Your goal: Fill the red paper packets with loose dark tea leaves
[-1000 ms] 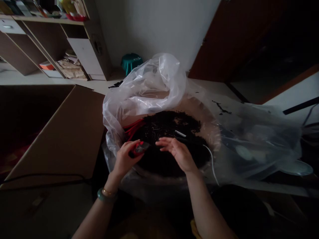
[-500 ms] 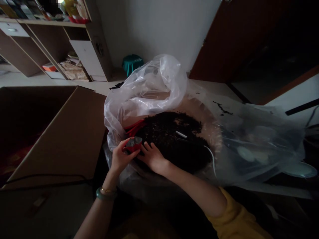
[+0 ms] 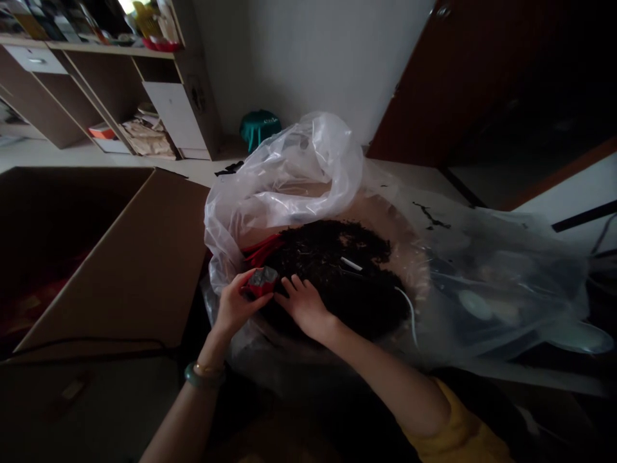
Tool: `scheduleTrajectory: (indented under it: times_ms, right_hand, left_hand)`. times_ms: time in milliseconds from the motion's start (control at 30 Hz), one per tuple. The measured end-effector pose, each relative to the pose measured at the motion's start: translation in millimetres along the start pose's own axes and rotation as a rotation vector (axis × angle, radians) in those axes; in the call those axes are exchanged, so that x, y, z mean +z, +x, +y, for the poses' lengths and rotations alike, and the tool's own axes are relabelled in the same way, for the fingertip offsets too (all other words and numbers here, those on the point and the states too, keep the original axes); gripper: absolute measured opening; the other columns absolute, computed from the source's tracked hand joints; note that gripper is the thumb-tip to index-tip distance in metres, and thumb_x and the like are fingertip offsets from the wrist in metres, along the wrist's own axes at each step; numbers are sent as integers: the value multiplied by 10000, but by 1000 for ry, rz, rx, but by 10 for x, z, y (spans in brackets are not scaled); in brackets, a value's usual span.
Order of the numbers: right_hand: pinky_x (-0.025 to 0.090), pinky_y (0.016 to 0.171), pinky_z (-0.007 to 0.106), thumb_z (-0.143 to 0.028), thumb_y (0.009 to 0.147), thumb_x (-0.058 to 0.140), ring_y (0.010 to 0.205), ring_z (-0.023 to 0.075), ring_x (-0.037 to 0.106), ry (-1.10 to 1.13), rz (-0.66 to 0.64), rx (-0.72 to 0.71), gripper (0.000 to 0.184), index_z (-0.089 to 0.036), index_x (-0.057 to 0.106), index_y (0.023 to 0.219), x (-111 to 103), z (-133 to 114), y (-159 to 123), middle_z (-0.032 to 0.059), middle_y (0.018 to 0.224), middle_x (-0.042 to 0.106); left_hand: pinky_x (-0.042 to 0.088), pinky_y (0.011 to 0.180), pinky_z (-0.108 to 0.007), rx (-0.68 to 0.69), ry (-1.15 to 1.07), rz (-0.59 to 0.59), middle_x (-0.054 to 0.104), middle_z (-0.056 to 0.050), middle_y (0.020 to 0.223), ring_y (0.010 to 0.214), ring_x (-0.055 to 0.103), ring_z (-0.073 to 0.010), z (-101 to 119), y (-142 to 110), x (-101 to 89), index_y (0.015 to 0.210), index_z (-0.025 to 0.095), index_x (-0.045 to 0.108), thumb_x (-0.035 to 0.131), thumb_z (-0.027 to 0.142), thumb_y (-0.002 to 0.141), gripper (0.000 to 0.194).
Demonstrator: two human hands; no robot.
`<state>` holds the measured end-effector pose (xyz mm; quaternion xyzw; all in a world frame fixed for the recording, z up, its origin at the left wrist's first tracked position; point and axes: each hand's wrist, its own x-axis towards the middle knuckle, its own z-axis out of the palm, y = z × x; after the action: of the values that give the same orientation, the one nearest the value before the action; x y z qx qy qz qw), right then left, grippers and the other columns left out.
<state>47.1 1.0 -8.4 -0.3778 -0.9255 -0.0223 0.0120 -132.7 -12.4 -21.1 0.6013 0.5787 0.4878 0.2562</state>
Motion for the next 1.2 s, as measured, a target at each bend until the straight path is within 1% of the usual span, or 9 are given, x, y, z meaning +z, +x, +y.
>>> scheduleTrajectory:
  times_ms: [167,233,333,433,567,700,867,1067,1200]
  right_hand:
    - [506,747,343,-147,811,610,1038,255,519,215,0,73,244,-230,651,1037,-62,103,-10,104,1122,597]
    - [508,795,335,-143,736,671,1031,233,534,417,104,144,290,-220,652,1015,-150,236,-46,88,1125,591]
    - [482,880,324,-124,697,677,939,174,585,729,285,188,284,-208,647,966,-346,467,-111,39,1001,610]
    - [477,870,320,-132,688,679,884,158,595,852,398,188,239,-212,646,910,-560,614,-145,8,923,601]
    - [479,877,320,-150,687,710,903,162,595,847,409,199,248,-229,667,918,-715,599,-121,8,937,574]
    - [468,947,342,-155,704,731,1029,189,588,780,371,215,298,-247,686,985,-682,499,-116,36,1042,554]
    - [494,959,357,-147,735,715,1094,212,581,680,342,230,360,-257,678,1076,-638,479,-207,71,1193,520]
    - [512,941,378,-61,790,610,1047,222,597,472,262,187,288,-212,705,1016,-719,398,-218,99,1147,562]
    - [519,925,418,-47,803,576,1063,257,589,386,239,230,432,-224,616,1194,-716,278,-153,119,1156,577]
  left_hand:
    - [609,665,-310,37,14,-15,689,-76,1008,781,687,-187,-14,-2,9,1100,164,635,764,341,643,507]
    - [601,652,-297,52,47,-24,683,-71,994,763,680,-176,-7,-4,8,1105,169,633,763,328,650,499]
    - [586,642,-288,96,143,-49,675,-55,970,734,665,-161,43,2,42,1099,190,638,763,288,654,473]
    - [576,694,-305,163,238,-94,680,-47,976,783,658,-174,134,18,141,1096,210,637,767,241,650,465]
    - [559,785,-350,262,300,-108,697,-48,959,878,646,-210,241,27,318,1092,201,623,785,226,631,489]
    - [558,769,-347,274,309,-59,698,-52,973,867,644,-209,250,14,432,1090,191,607,789,225,625,501]
    - [560,750,-331,235,310,-36,695,-51,981,866,648,-209,197,-7,452,1098,192,600,791,237,626,511]
    - [545,798,-359,254,355,-36,701,-44,977,893,636,-224,190,-33,504,1093,206,600,769,242,644,481]
    - [540,805,-375,260,357,-30,699,-54,980,897,630,-238,166,-52,561,1105,198,593,761,222,632,502]
